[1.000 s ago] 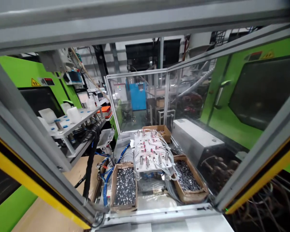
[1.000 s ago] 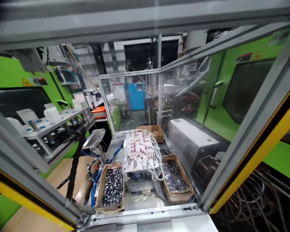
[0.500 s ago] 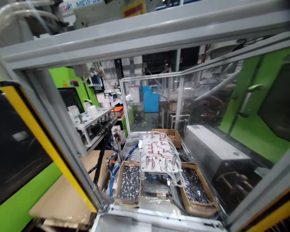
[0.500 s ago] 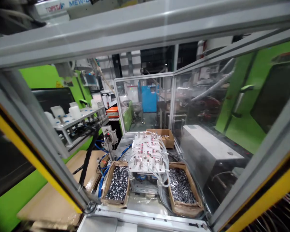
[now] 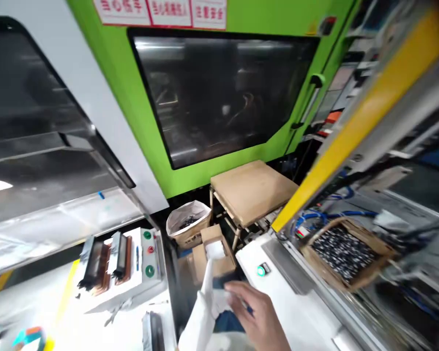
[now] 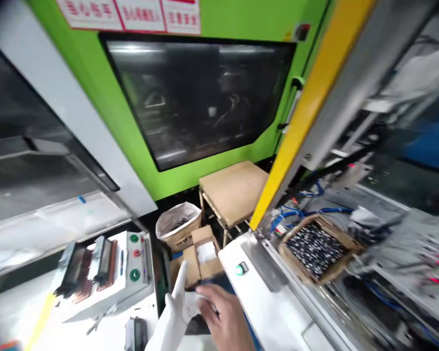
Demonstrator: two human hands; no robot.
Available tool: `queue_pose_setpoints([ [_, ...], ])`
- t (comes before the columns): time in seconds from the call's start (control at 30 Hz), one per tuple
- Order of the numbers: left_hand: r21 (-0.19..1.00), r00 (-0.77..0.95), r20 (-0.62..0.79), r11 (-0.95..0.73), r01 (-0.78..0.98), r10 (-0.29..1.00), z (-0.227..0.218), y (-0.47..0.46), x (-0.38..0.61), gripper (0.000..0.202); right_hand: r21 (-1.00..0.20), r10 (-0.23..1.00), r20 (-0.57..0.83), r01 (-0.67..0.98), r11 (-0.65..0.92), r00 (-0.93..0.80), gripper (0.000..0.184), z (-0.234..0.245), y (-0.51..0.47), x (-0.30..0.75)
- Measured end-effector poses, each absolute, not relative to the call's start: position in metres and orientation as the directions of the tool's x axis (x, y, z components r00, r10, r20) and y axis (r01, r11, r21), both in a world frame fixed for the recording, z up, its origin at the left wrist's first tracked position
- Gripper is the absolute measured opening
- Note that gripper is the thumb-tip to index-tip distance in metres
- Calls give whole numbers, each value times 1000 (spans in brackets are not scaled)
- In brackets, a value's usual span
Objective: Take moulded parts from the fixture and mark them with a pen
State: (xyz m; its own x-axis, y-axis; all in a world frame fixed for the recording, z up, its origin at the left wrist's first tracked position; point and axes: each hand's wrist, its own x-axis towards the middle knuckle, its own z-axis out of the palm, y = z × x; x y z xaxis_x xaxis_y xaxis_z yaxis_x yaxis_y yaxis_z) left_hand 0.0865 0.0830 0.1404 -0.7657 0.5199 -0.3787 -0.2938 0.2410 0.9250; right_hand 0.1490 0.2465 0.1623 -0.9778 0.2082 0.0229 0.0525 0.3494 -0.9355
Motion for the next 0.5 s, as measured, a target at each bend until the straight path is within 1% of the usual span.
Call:
queue_pose_setpoints([
  [0.1, 939, -754, -338, 146, -312, 563, 142, 75, 67, 62, -967, 224, -36, 90, 237, -974, 37, 170, 239, 127],
  [0.2, 952, -735, -279, 75, -298, 618, 145, 67, 41, 63, -976, 350, -121, 176, 130, -929, 45, 169, 234, 101],
  [0.27, 959, -720, -240, 45, -279, 652, 147, 60, 25, 63, -969, 410, -150, 215, 118, -900, 50, 171, 232, 79],
  [0.3, 963, -711, -221, 35, -267, 667, 147, 55, 17, 63, -963, 406, -161, 233, 135, -900, 51, 174, 230, 67],
  [0.33, 967, -702, -204, 28, -253, 682, 147, 51, 10, 63, -955, 377, -170, 247, 164, -910, 52, 178, 227, 55],
  [0.43, 980, -680, -154, 24, -197, 717, 145, 38, -8, 64, -923, 232, -207, 268, 276, -950, 52, 189, 215, 18],
  [0.5, 989, -677, -126, 38, -143, 725, 143, 29, -19, 68, -901, 160, -222, 265, 344, -962, 52, 192, 206, -2],
])
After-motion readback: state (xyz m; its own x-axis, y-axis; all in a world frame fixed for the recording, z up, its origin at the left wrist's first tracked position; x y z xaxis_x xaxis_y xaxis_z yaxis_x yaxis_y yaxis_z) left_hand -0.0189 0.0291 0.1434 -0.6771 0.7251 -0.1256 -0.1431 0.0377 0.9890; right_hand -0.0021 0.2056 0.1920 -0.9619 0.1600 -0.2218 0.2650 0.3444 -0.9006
